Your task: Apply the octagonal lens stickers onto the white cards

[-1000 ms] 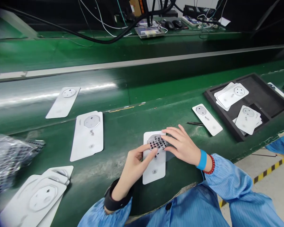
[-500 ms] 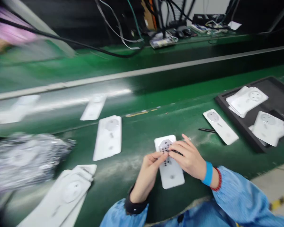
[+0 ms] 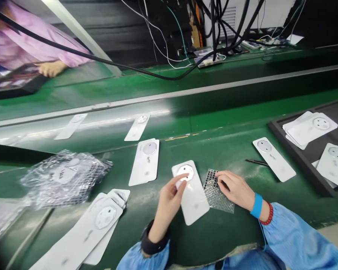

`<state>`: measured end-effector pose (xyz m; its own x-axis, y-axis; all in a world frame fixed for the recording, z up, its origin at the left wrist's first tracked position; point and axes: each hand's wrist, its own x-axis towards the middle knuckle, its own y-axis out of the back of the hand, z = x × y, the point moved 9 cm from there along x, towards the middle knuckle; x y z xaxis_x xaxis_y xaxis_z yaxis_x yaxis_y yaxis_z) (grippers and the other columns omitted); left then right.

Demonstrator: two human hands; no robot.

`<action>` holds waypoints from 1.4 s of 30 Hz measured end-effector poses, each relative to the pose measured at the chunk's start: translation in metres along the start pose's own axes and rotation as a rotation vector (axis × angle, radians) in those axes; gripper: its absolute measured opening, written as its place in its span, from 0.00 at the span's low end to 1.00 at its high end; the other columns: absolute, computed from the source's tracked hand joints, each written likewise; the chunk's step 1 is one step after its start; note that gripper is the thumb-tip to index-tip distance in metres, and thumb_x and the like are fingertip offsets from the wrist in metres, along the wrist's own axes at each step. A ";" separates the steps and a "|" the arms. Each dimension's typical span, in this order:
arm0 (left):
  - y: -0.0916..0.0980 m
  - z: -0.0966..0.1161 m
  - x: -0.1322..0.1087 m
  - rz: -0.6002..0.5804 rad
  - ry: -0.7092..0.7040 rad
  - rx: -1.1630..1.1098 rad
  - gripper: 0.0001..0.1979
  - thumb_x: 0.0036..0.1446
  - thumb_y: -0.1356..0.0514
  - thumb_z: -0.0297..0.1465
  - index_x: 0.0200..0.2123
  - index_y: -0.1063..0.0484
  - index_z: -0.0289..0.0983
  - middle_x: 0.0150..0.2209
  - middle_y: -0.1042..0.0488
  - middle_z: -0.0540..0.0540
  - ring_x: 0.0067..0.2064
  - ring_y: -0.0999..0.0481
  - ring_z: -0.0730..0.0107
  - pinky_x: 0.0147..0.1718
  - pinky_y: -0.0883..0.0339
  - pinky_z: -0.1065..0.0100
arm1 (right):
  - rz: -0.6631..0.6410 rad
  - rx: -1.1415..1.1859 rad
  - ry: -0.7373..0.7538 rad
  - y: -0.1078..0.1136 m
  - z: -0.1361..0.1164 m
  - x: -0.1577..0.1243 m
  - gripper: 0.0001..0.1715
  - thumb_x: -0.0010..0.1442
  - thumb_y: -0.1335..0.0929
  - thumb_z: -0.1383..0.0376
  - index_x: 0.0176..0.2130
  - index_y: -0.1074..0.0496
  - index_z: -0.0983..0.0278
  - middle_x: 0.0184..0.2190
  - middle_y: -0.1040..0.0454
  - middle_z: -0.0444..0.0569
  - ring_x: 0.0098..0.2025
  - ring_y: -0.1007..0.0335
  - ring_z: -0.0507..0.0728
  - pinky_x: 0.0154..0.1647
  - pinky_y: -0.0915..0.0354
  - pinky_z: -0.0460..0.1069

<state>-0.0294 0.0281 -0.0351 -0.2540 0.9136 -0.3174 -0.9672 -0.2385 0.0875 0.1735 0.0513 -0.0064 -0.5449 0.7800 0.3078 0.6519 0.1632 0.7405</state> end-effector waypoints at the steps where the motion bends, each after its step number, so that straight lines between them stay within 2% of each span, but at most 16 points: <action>1: 0.009 0.004 -0.005 0.026 -0.018 0.004 0.25 0.49 0.34 0.39 0.49 0.26 0.34 0.26 0.24 0.49 0.25 0.30 0.71 0.23 0.39 0.72 | 0.017 0.045 -0.040 0.007 0.001 0.001 0.09 0.66 0.38 0.69 0.36 0.31 0.62 0.43 0.22 0.53 0.45 0.23 0.56 0.47 0.26 0.52; 3: 0.016 0.016 -0.018 0.041 -0.051 0.007 0.37 0.54 0.36 0.40 0.64 0.43 0.37 0.26 0.24 0.51 0.25 0.29 0.70 0.24 0.36 0.71 | 0.083 0.128 -0.097 0.024 -0.006 0.005 0.07 0.65 0.36 0.69 0.35 0.30 0.62 0.43 0.23 0.52 0.45 0.23 0.56 0.46 0.26 0.51; 4: 0.014 0.022 -0.026 0.033 -0.059 0.010 0.41 0.55 0.37 0.40 0.67 0.51 0.37 0.26 0.25 0.52 0.25 0.28 0.69 0.25 0.35 0.71 | 0.120 0.162 -0.102 0.032 -0.015 0.009 0.06 0.65 0.36 0.69 0.35 0.30 0.62 0.44 0.23 0.52 0.45 0.24 0.56 0.46 0.27 0.52; 5: 0.009 0.028 -0.033 0.014 -0.062 0.016 0.41 0.56 0.38 0.40 0.67 0.52 0.37 0.25 0.25 0.52 0.25 0.26 0.68 0.25 0.34 0.71 | 0.150 0.190 -0.087 0.040 -0.027 0.014 0.06 0.65 0.35 0.69 0.35 0.29 0.62 0.44 0.24 0.52 0.46 0.24 0.56 0.47 0.27 0.52; 6: 0.002 0.033 -0.039 -0.010 -0.064 0.028 0.37 0.56 0.38 0.40 0.65 0.48 0.36 0.25 0.24 0.51 0.26 0.25 0.67 0.25 0.32 0.71 | 0.170 0.210 -0.054 0.046 -0.042 0.019 0.06 0.65 0.35 0.69 0.36 0.29 0.63 0.46 0.24 0.53 0.48 0.25 0.56 0.48 0.28 0.52; 8: -0.013 0.044 -0.048 -0.061 -0.087 0.059 0.24 0.56 0.37 0.39 0.53 0.31 0.35 0.26 0.24 0.49 0.28 0.25 0.67 0.26 0.31 0.71 | 0.203 0.223 0.057 0.053 -0.073 0.030 0.06 0.65 0.35 0.70 0.37 0.29 0.64 0.47 0.26 0.54 0.50 0.27 0.57 0.51 0.29 0.53; 11: -0.028 0.059 -0.057 -0.107 -0.162 0.092 0.10 0.56 0.38 0.36 0.37 0.25 0.35 0.24 0.26 0.50 0.26 0.27 0.70 0.25 0.33 0.74 | 0.257 0.179 0.179 0.056 -0.100 0.038 0.06 0.65 0.35 0.72 0.38 0.28 0.65 0.46 0.26 0.55 0.50 0.29 0.58 0.54 0.31 0.57; 19: -0.040 0.071 -0.067 -0.157 -0.236 0.127 0.06 0.59 0.40 0.31 0.38 0.25 0.38 0.25 0.25 0.52 0.25 0.27 0.74 0.25 0.34 0.77 | 0.390 0.112 0.215 0.065 -0.101 0.028 0.10 0.64 0.36 0.74 0.41 0.27 0.65 0.44 0.23 0.54 0.47 0.26 0.57 0.55 0.31 0.59; 23: -0.040 0.074 -0.070 -0.145 -0.267 0.159 0.04 0.59 0.40 0.30 0.36 0.26 0.38 0.24 0.27 0.53 0.25 0.28 0.74 0.25 0.35 0.77 | 0.353 -0.099 0.274 0.058 -0.112 0.021 0.14 0.66 0.38 0.74 0.46 0.27 0.65 0.45 0.21 0.54 0.51 0.26 0.57 0.58 0.34 0.58; 27: -0.032 0.076 -0.068 -0.095 -0.291 0.125 0.06 0.60 0.41 0.32 0.33 0.27 0.37 0.25 0.28 0.51 0.26 0.30 0.74 0.25 0.35 0.76 | 0.298 -0.270 0.299 0.048 -0.118 0.013 0.18 0.65 0.40 0.74 0.51 0.28 0.68 0.51 0.23 0.56 0.60 0.33 0.58 0.66 0.44 0.58; 31: -0.026 0.070 -0.063 -0.052 -0.246 0.089 0.15 0.59 0.41 0.37 0.23 0.32 0.36 0.19 0.37 0.53 0.20 0.41 0.77 0.18 0.44 0.76 | 0.227 -0.047 0.207 0.046 -0.107 0.009 0.21 0.64 0.41 0.72 0.53 0.29 0.68 0.56 0.28 0.59 0.64 0.39 0.62 0.65 0.42 0.63; 34: -0.022 0.068 -0.061 -0.010 -0.260 0.129 0.18 0.57 0.39 0.37 0.18 0.34 0.36 0.17 0.42 0.54 0.19 0.44 0.78 0.16 0.48 0.76 | 0.240 0.163 0.166 0.048 -0.103 0.005 0.24 0.64 0.42 0.73 0.56 0.31 0.64 0.60 0.32 0.56 0.65 0.40 0.62 0.63 0.39 0.63; 36: -0.016 0.069 -0.062 0.051 -0.295 0.178 0.17 0.56 0.38 0.36 0.18 0.33 0.36 0.16 0.43 0.54 0.18 0.45 0.78 0.15 0.49 0.75 | 0.295 0.304 0.061 0.049 -0.093 0.003 0.24 0.64 0.40 0.73 0.57 0.31 0.60 0.64 0.38 0.54 0.66 0.42 0.62 0.64 0.40 0.63; 38: -0.011 0.072 -0.063 0.121 -0.340 0.228 0.17 0.55 0.38 0.36 0.17 0.32 0.36 0.15 0.43 0.54 0.17 0.45 0.79 0.15 0.49 0.75 | 0.330 0.520 -0.117 0.042 -0.076 0.002 0.25 0.64 0.36 0.69 0.60 0.36 0.58 0.66 0.42 0.54 0.66 0.43 0.62 0.64 0.39 0.61; 40: -0.010 0.074 -0.065 0.161 -0.376 0.269 0.17 0.55 0.38 0.35 0.17 0.31 0.36 0.14 0.41 0.54 0.17 0.44 0.79 0.15 0.48 0.75 | 0.271 0.815 -0.272 0.024 -0.064 0.003 0.33 0.63 0.32 0.63 0.64 0.43 0.59 0.62 0.35 0.56 0.60 0.32 0.60 0.56 0.30 0.56; 42: -0.010 0.072 -0.069 0.188 -0.393 0.303 0.16 0.55 0.37 0.35 0.18 0.30 0.36 0.14 0.40 0.54 0.16 0.43 0.78 0.15 0.46 0.75 | 0.170 1.064 -0.396 0.003 -0.061 0.006 0.30 0.62 0.31 0.59 0.61 0.40 0.62 0.48 0.23 0.54 0.45 0.22 0.56 0.42 0.25 0.49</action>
<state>-0.0023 -0.0084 0.0542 -0.3463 0.9325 0.1027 -0.8457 -0.3577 0.3960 0.1402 0.0192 0.0344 -0.3257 0.9455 0.0061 0.9196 0.3182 -0.2303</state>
